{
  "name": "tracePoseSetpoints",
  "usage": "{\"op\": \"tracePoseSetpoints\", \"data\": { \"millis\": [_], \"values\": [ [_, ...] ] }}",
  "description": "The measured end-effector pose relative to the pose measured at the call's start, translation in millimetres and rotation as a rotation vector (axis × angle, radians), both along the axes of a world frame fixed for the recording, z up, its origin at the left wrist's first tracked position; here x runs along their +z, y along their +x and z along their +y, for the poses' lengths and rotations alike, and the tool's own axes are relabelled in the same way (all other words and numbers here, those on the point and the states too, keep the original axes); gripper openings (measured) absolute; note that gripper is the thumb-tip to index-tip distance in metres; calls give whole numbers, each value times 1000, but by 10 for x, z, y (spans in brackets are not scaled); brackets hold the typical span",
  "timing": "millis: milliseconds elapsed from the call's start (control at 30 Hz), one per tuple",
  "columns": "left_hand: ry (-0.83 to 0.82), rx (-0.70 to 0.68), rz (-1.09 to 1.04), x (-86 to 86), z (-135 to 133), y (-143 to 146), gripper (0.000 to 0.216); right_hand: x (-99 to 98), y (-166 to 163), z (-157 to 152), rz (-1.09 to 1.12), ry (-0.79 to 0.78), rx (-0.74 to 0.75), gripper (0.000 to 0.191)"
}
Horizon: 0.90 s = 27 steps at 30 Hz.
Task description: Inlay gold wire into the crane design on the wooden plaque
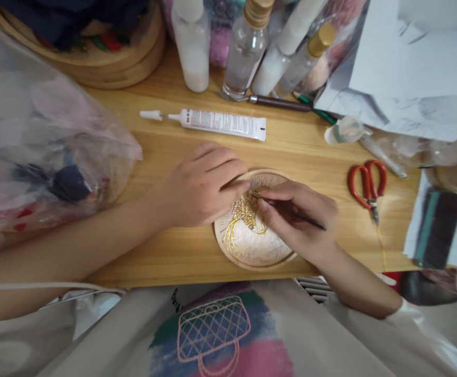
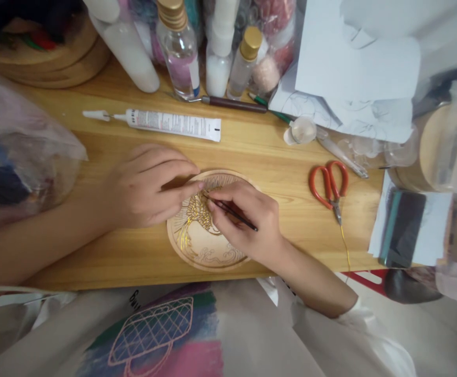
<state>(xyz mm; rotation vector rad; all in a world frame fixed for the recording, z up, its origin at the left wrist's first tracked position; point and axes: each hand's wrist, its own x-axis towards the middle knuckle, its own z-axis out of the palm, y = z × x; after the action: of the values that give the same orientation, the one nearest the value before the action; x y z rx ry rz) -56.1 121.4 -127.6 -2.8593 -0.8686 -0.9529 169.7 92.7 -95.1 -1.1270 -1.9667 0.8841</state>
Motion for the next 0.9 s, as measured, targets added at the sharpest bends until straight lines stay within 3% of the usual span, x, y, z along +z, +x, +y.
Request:
{"op": "tracePoseSetpoints", "data": {
  "millis": [633, 900],
  "values": [
    [37, 0, 57, 39, 9, -8, 12, 13, 1, 1, -35, -3, 3, 17],
    [-141, 2, 38, 36, -2, -13, 20, 8, 0, -4, 4, -12, 5, 17]
  ]
}}
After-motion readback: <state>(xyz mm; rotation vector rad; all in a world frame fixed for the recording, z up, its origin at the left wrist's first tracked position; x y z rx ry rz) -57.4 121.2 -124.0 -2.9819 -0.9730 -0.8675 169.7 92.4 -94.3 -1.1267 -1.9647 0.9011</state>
